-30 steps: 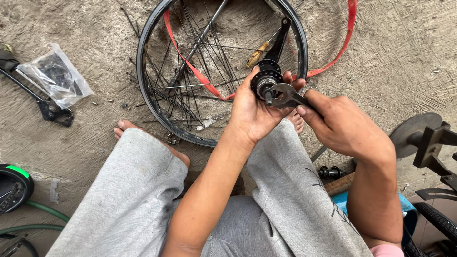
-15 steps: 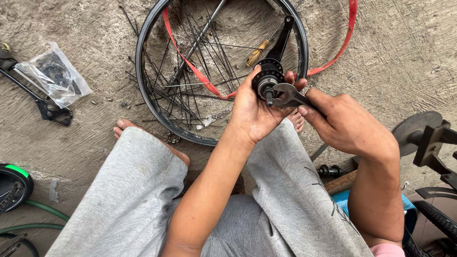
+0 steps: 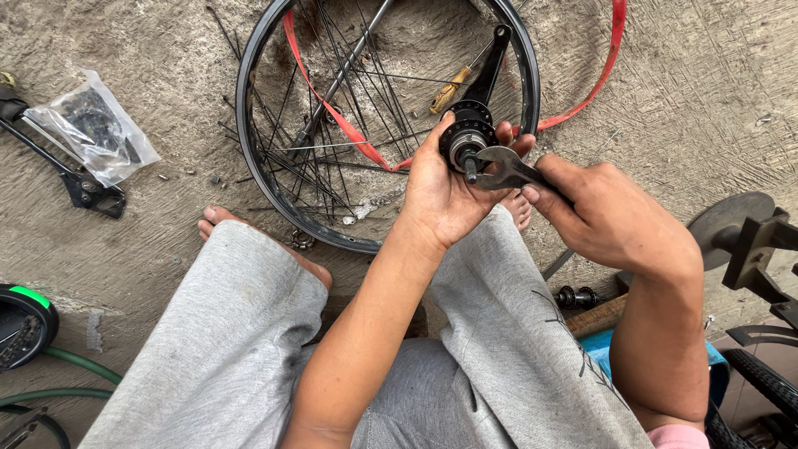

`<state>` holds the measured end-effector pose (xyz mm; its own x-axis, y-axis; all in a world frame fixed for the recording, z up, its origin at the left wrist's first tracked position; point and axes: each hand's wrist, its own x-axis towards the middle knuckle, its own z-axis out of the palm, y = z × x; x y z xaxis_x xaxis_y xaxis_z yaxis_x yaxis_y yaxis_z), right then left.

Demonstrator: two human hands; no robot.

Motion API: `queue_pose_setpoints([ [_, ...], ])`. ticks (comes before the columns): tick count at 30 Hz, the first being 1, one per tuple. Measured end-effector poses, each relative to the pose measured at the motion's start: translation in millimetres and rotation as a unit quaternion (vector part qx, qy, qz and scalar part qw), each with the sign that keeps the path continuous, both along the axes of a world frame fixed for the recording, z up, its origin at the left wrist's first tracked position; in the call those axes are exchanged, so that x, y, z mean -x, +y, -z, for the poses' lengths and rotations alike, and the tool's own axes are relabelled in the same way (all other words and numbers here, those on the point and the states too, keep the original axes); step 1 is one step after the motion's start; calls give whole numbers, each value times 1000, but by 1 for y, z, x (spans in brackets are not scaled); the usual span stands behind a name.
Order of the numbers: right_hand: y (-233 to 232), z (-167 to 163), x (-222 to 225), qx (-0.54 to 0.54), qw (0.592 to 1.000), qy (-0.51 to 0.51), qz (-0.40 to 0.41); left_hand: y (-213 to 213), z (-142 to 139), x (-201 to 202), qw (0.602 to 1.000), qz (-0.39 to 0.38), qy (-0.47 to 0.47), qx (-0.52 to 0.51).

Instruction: The person sits on the ground repairing a bicycle wheel hub. They handle the hub and crank arm, pick wrenches from a toolbox, tighten the hub axle nut with a wrench, and work the hub assembly against the detached wheel rim lying on the floor.

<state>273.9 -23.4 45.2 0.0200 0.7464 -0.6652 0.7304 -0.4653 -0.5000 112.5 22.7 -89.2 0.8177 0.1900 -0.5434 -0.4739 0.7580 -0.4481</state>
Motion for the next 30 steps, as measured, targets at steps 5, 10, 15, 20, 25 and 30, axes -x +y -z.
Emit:
queue_pose_setpoints([
  [5, 0, -1, 0, 14, 1000, 3, 11, -1, -2, -1, 1000, 5, -2, -14],
  [10, 0, -1, 0, 17, 1000, -11, 3, -1, -3, -1, 1000, 5, 5, -16],
  [15, 0, -1, -1, 25, 1000, -17, 4, -2, -2, -1, 1000, -3, -1, -17],
  [20, 0, -1, 0, 12, 1000, -7, 2, -3, 0, -1, 1000, -5, -5, -18],
  [25, -1, 0, 0, 7, 1000, -8, 0, -2, -1, -2, 1000, 0, -2, -12],
  [30, -2, 0, 0, 5, 1000, 0, 4, -2, -3, -2, 1000, 6, 13, -17],
])
